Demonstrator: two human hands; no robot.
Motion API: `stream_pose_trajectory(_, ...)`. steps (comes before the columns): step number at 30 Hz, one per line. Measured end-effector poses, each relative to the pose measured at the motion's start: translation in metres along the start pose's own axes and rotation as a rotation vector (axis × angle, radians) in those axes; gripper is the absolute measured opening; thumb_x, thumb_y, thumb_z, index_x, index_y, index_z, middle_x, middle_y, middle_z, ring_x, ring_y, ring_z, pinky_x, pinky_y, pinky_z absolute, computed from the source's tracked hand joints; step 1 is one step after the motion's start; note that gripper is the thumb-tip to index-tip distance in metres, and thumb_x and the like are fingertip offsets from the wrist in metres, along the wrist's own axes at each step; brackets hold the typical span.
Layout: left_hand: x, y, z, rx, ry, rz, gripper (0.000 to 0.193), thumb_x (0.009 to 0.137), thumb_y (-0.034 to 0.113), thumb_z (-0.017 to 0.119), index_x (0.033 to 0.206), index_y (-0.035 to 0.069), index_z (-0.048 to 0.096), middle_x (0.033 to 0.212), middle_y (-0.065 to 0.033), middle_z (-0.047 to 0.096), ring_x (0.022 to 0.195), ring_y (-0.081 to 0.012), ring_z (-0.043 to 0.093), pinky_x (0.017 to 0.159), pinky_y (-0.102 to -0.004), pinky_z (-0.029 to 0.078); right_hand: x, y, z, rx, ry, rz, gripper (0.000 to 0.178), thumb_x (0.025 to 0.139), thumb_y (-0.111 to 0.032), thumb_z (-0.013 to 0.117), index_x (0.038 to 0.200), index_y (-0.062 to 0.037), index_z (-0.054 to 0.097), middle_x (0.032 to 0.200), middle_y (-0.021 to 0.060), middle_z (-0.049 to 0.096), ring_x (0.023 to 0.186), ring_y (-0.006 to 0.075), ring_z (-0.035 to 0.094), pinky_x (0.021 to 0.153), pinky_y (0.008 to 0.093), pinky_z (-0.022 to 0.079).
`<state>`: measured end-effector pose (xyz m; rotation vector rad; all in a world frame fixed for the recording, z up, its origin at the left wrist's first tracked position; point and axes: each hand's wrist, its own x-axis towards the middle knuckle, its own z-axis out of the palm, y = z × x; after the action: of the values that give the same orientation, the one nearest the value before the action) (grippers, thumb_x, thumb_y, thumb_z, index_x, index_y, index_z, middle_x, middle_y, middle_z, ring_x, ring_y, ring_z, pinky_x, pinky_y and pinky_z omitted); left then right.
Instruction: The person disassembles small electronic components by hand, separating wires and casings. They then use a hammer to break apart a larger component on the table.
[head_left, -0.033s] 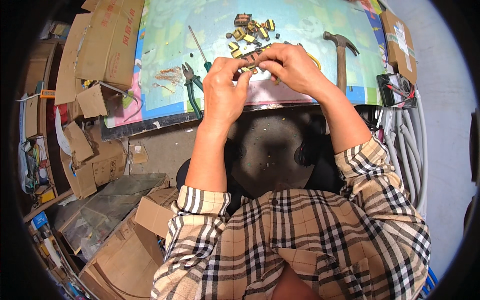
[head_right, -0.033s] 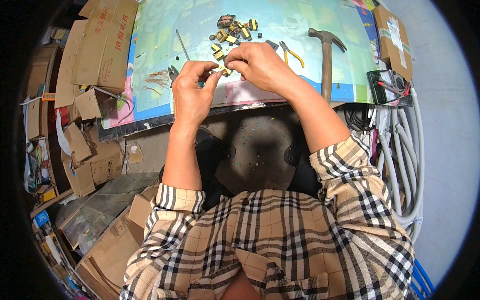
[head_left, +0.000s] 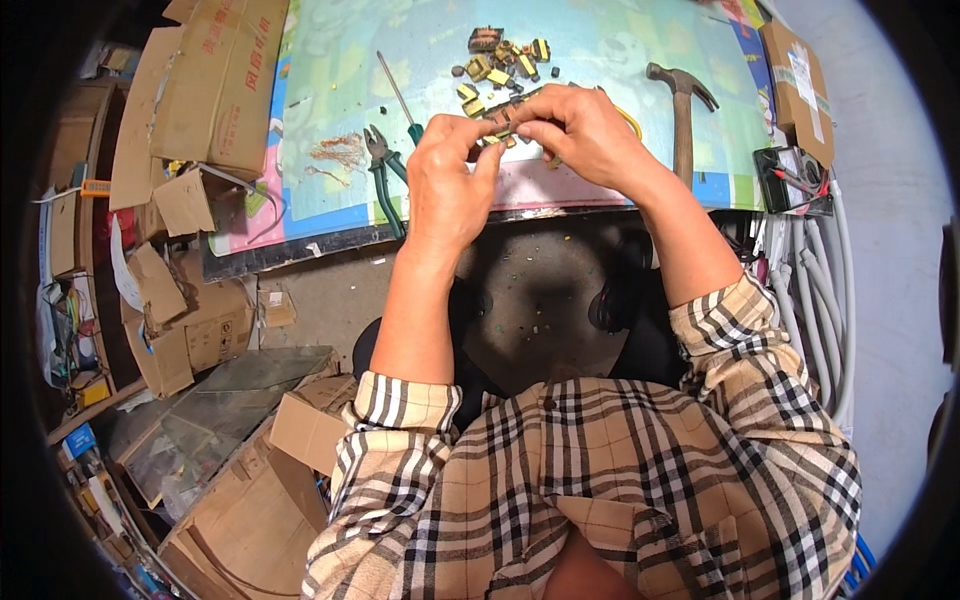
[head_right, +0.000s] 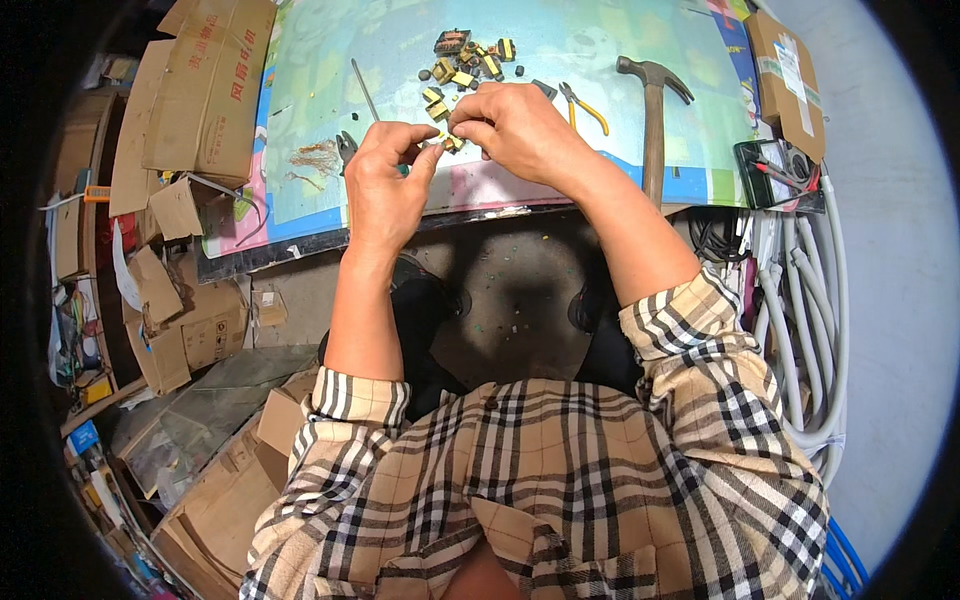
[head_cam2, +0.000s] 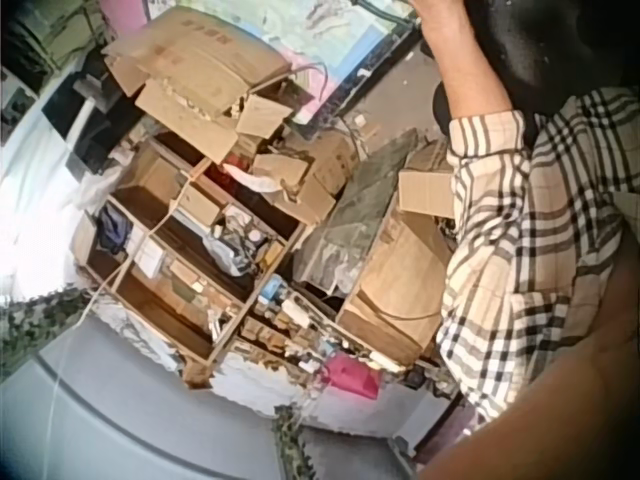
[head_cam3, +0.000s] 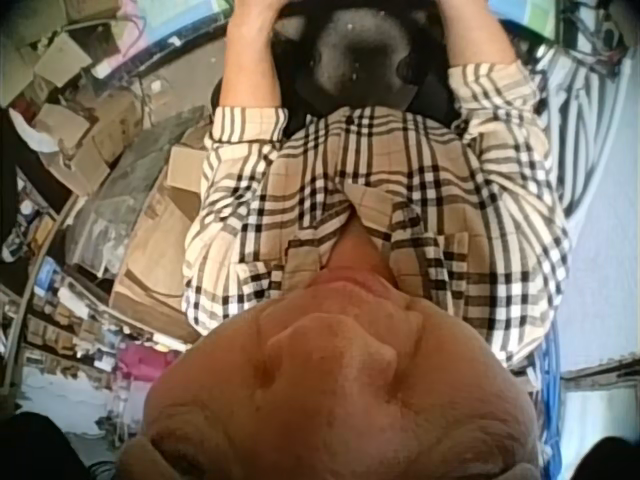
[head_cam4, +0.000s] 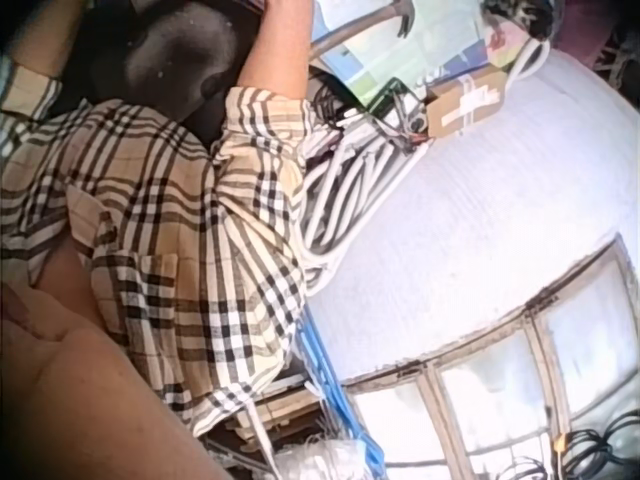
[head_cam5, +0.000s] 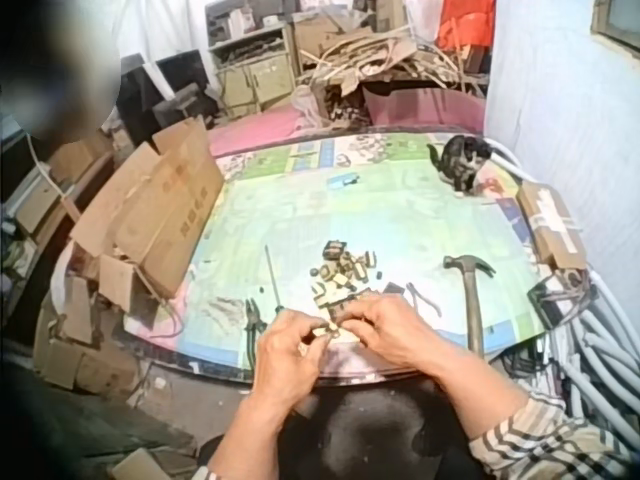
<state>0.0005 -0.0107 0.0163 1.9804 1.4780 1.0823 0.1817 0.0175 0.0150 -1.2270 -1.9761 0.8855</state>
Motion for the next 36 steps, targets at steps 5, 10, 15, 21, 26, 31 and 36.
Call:
stream_pose_trajectory(5,-0.001,0.005,0.003,0.084,-0.034,-0.023,0.014,0.079,0.01,0.07,0.091,0.003,0.071,0.081,-0.0102,0.062,0.066,-0.0183,0.059,0.062,-0.0307,0.047,0.0,-0.011,-0.003,-0.093,0.114,-0.149,0.013,0.079,-0.011,0.062,0.088,-0.0025,0.068,0.081,0.012,0.064,0.077,0.0303,0.062,0.069,0.0376,0.049)
stream_pose_trajectory(10,-0.001,0.003,0.009,0.025,0.013,-0.092,0.014,0.078,0.011,0.07,0.087,0.001,0.07,0.078,-0.0137,0.059,0.067,-0.0282,0.06,0.062,-0.0367,0.047,0.0,-0.008,0.003,-0.081,0.17,-0.262,0.013,0.078,-0.01,0.064,0.087,-0.0018,0.066,0.08,0.0118,0.064,0.077,0.0302,0.061,0.069,0.0375,0.049)
stream_pose_trajectory(15,-0.002,0.004,0.01,-0.016,0.04,-0.155,0.014,0.079,0.011,0.067,0.089,0.0,0.07,0.073,-0.0132,0.06,0.064,-0.028,0.06,0.062,-0.0358,0.047,0.0,-0.008,0.003,-0.119,0.161,-0.193,0.012,0.079,-0.013,0.063,0.084,-0.0025,0.066,0.077,0.0134,0.062,0.074,0.0321,0.061,0.067,0.039,0.049)
stream_pose_trajectory(21,-0.002,0.004,0.015,-0.049,0.122,-0.299,0.015,0.08,0.013,0.065,0.089,0.001,0.07,0.071,-0.0177,0.066,0.062,-0.0255,0.065,0.061,-0.0353,0.049,-0.002,-0.007,0.013,-0.158,0.203,-0.255,0.011,0.079,-0.016,0.063,0.081,-0.0051,0.065,0.071,0.0118,0.06,0.069,0.033,0.061,0.061,0.0411,0.049)
stream_pose_trajectory(26,-0.001,0.009,0.017,-0.049,0.155,-0.344,0.015,0.081,0.013,0.064,0.089,0.002,0.07,0.067,-0.019,0.066,0.058,-0.026,0.065,0.059,-0.036,0.049,-0.004,-0.013,0.02,-0.22,0.249,-0.282,0.011,0.079,-0.015,0.064,0.075,-0.005,0.06,0.067,0.0104,0.057,0.064,0.0318,0.06,0.054,0.0397,0.048)
stream_pose_trajectory(31,-0.002,0.012,0.02,-0.041,0.165,-0.354,0.016,0.081,0.013,0.063,0.09,0.001,0.069,0.067,-0.019,0.065,0.059,-0.028,0.065,0.06,-0.0369,0.049,-0.007,-0.02,0.022,-0.248,0.263,-0.269,0.011,0.078,-0.012,0.063,0.071,-0.0046,0.057,0.066,0.01,0.056,0.061,0.0307,0.06,0.051,0.0385,0.048)
stream_pose_trajectory(36,-0.004,0.01,0.025,0.026,0.209,-0.278,0.015,0.081,0.012,0.062,0.089,0.0,0.069,0.068,-0.0191,0.064,0.06,-0.0325,0.064,0.061,-0.0377,0.049,-0.009,-0.018,0.027,-0.224,0.313,-0.318,0.01,0.078,-0.01,0.062,0.071,-0.0043,0.057,0.065,0.0102,0.056,0.06,0.0306,0.059,0.051,0.0385,0.047)
